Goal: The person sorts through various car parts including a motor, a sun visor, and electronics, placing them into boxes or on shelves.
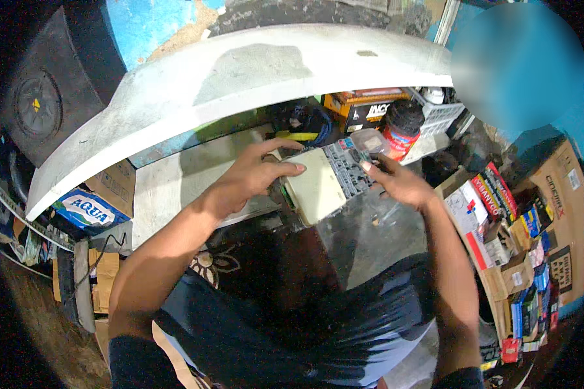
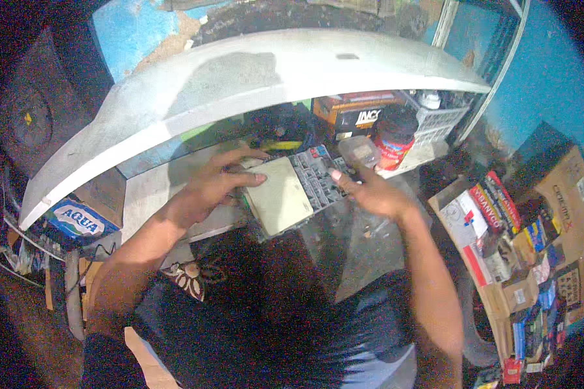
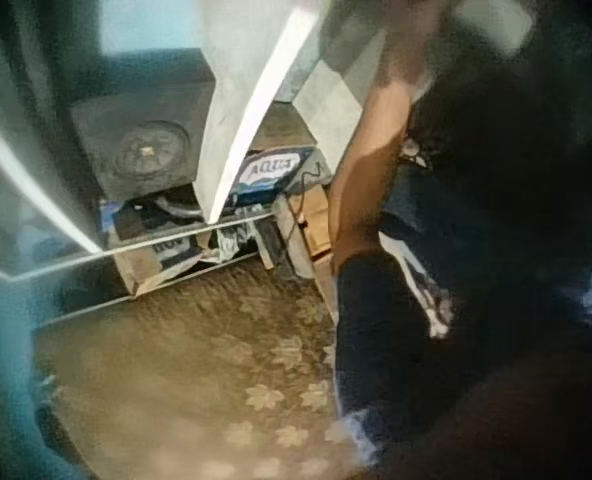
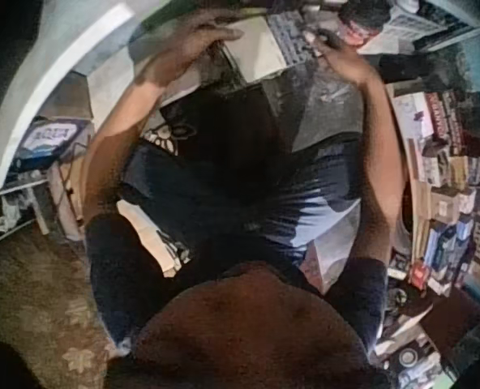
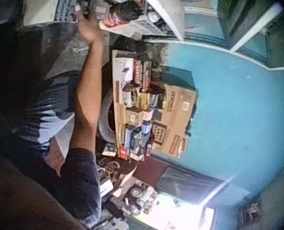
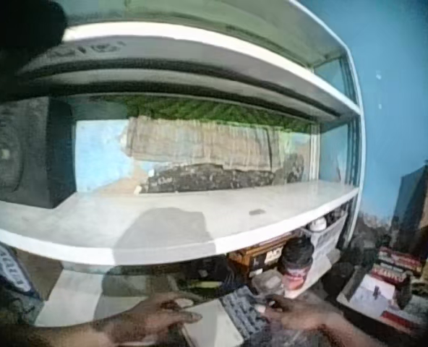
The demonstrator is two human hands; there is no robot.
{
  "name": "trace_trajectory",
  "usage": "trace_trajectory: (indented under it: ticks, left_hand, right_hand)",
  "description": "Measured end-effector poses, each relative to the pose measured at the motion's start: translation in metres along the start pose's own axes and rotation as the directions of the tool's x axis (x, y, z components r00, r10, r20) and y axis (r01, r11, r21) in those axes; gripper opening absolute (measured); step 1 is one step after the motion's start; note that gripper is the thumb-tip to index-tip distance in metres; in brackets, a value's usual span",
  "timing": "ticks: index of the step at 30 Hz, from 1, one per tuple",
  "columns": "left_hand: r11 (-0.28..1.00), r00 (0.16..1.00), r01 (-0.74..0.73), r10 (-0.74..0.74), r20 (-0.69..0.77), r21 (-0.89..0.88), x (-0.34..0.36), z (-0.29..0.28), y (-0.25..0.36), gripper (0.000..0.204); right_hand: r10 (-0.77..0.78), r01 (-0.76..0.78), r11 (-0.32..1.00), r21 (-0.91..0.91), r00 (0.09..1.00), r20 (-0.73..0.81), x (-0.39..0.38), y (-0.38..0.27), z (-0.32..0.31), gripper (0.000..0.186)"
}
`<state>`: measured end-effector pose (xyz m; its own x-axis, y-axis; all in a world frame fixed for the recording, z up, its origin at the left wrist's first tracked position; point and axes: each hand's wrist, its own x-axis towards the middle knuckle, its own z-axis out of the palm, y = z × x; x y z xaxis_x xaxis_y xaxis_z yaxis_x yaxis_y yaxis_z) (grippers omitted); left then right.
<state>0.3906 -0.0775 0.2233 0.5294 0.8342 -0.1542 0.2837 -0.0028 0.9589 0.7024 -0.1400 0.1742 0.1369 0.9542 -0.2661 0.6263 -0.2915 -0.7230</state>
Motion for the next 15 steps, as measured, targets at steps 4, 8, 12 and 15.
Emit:
trace_trajectory:
  ticks: [4,8,12,15]
  left_hand:
    - [0.989,0.998,-0.047,0.052,0.037,-0.139,-0.027,-0.001,0.026,0.050]
    - [0.960,0.951,-0.252,0.268,0.156,-0.119,-0.015,-0.014,0.014,0.061]
    - [0.970,0.989,0.048,-0.012,0.147,-0.238,-0.007,-0.023,-0.006,0.072]
    - [0.894,0.991,0.125,-0.089,0.103,-0.430,0.004,-0.028,-0.023,0.078]
  right_hand:
    - [-0.012,0.048,0.764,0.644,0.998,-0.059,-0.032,-0.025,0.011,0.084]
    - [-0.030,0.029,0.582,0.812,0.999,-0.014,-0.040,-0.042,0.014,0.068]
    - [0.040,0.036,0.592,0.805,0.996,-0.074,-0.039,-0.055,0.023,0.055]
    - [0.094,0.034,0.585,0.810,0.990,-0.109,-0.038,-0.062,0.029,0.054]
